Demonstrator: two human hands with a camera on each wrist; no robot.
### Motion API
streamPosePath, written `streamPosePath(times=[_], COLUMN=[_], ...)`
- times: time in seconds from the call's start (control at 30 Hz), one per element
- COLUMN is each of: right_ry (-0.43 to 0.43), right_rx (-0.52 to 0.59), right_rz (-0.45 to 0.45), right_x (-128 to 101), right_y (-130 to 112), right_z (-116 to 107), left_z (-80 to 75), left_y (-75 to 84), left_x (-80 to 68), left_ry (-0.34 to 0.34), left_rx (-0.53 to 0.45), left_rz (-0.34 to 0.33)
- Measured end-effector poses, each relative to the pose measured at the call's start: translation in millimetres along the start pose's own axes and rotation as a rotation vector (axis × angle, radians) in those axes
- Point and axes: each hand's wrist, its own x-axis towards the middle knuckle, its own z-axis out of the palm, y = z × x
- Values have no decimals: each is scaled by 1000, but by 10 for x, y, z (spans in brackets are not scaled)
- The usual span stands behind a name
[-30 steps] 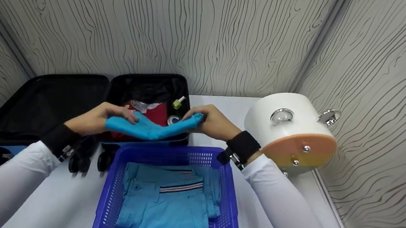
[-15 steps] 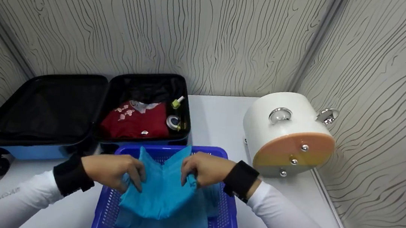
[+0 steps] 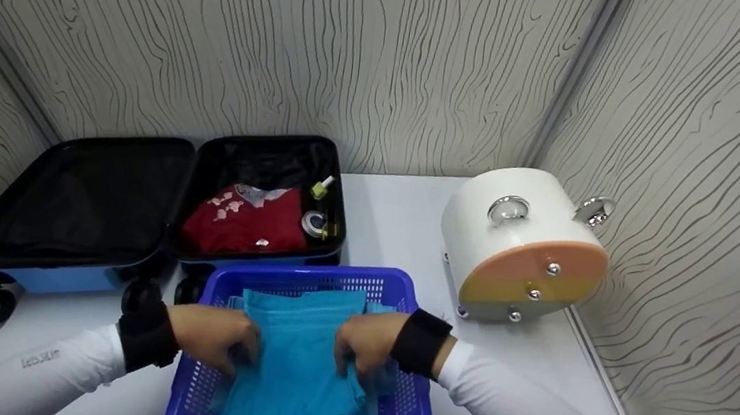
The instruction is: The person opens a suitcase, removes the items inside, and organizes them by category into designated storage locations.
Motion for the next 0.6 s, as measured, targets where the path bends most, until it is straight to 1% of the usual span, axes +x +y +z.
streamPosePath(times=[0.1, 0.2, 0.33, 0.4, 0.47, 0.53, 0.6], right_ry=[-21, -4, -11, -17, -3, 42, 117], right_rx=[-13, -35, -55, -56, -53, -23, 34], right_rz=[84, 148, 186, 175, 132, 74, 3], right_x=[25, 76, 151, 178, 193, 202, 211], right_y=[-32, -73, -124, -133, -132, -111, -77], right_z=[-14, -27, -26, -48, -116, -230, -377], left_z=[2, 2, -16, -49, -109, -204, -326], left_y=[8, 15, 31, 30, 8, -38, -109], left_x=[4, 13, 19, 24, 24, 22, 7], left_ry=[-13, -17, -35, -25, 4, 61, 140], left_rx=[-43, -82, -111, -111, -114, -116, -139], left_rz=[-56, -91, -128, -119, -100, -76, -52])
